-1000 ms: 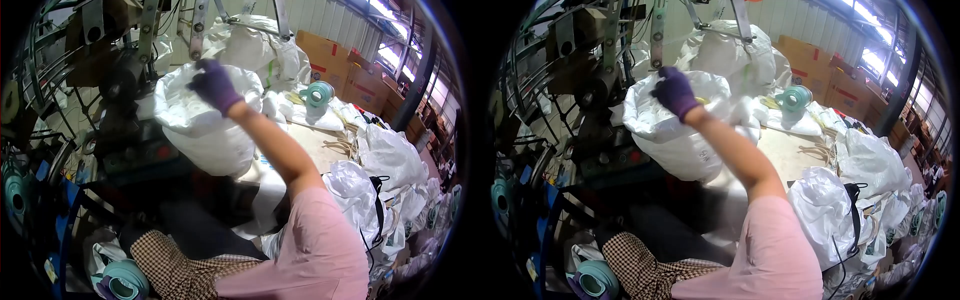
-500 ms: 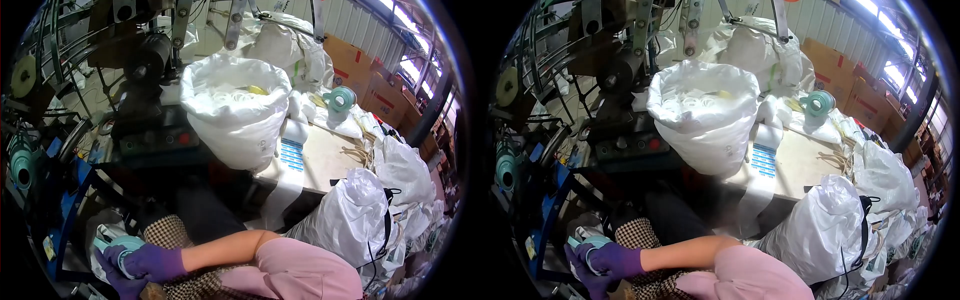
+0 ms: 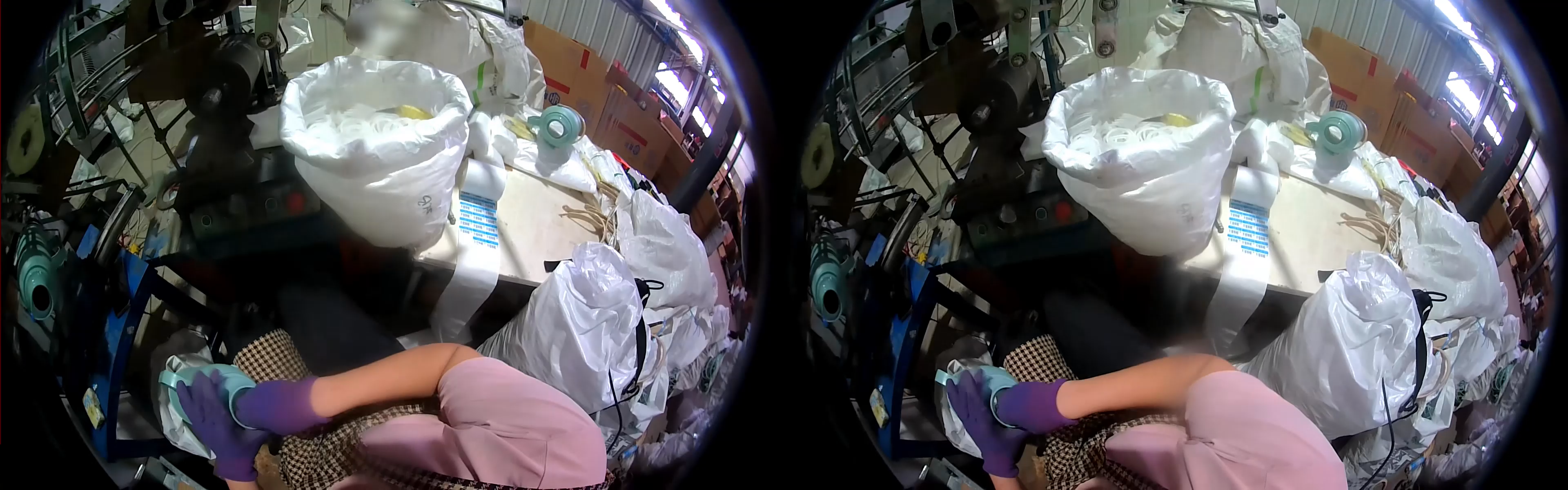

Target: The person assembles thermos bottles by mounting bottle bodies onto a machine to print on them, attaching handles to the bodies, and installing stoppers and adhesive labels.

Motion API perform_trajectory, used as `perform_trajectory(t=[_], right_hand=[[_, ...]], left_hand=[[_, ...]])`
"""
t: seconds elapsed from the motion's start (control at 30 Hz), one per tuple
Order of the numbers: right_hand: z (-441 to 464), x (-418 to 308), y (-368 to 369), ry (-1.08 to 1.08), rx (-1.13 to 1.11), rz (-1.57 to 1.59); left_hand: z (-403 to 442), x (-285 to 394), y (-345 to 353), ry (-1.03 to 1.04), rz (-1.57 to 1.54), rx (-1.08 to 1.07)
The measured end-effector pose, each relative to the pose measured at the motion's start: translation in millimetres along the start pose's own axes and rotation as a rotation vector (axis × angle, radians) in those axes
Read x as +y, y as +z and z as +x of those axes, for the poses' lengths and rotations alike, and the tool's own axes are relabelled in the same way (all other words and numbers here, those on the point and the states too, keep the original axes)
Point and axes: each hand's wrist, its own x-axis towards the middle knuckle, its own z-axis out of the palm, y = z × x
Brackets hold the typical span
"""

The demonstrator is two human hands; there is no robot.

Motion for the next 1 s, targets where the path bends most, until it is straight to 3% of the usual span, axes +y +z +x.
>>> perform_trajectory(t=[0.07, 0.17, 0.23, 0.27, 0.3, 0.33, 0.37, 0.4, 0.43, 0.57, 0.67, 0.73, 0.83, 0.87, 0.9, 1.0], right_hand=[[-15, -2, 4, 0.030, -0.041, 0.076], [-42, -16, -13, 0.077, 0.177, 0.228], [-97, -13, -58, -0.134, 0.582, 0.524], [-134, -10, -79, 0.087, 0.751, 0.598], [-173, 12, -114, 0.129, 0.874, -0.035], [-218, 22, -125, 0.368, 1.038, -0.373], [-256, 34, -142, 0.413, 1.274, -0.360], [-314, 69, -150, 0.519, 1.308, -0.675], [-351, 72, -163, 0.664, 1.190, -0.895], [-421, 121, -145, 1.090, 1.283, -0.623], [-429, 120, -142, 1.070, 1.209, -0.757], [-427, 122, -142, 1.048, 1.235, -0.702], [-394, 107, -148, 0.765, 1.238, -1.127], [-344, 82, -156, 0.671, 1.289, -1.132], [-302, 68, -156, 0.639, 1.328, -0.959], [-184, 37, -162, 0.457, 1.055, -0.281]], left_hand=[[0, -3, 9, 0.057, 0.000, -0.002], [11, 9, -6, 0.154, 0.003, -0.054], [14, 9, -15, 0.254, 0.082, -0.073], [8, 16, -19, 0.275, 0.145, -0.106], [-8, 13, -4, 0.371, 0.189, -0.031], [-16, 16, -4, 0.525, 0.224, -0.047], [-20, 24, -4, 0.643, 0.241, -0.091], [-24, 32, -5, 0.761, 0.254, -0.135], [-18, 46, -5, 0.841, 0.252, -0.200], [-18, 57, 15, 0.969, 0.218, -0.286], [-19, 57, 26, 0.960, 0.141, -0.300], [-29, 52, 33, 0.996, 0.255, -0.276], [-42, 42, 50, 1.137, 0.586, -0.123], [-47, 39, 57, 1.149, 0.631, -0.095], [-45, 38, 60, 1.160, 0.676, -0.066], [-42, 41, 58, 1.224, 0.842, 0.108]])
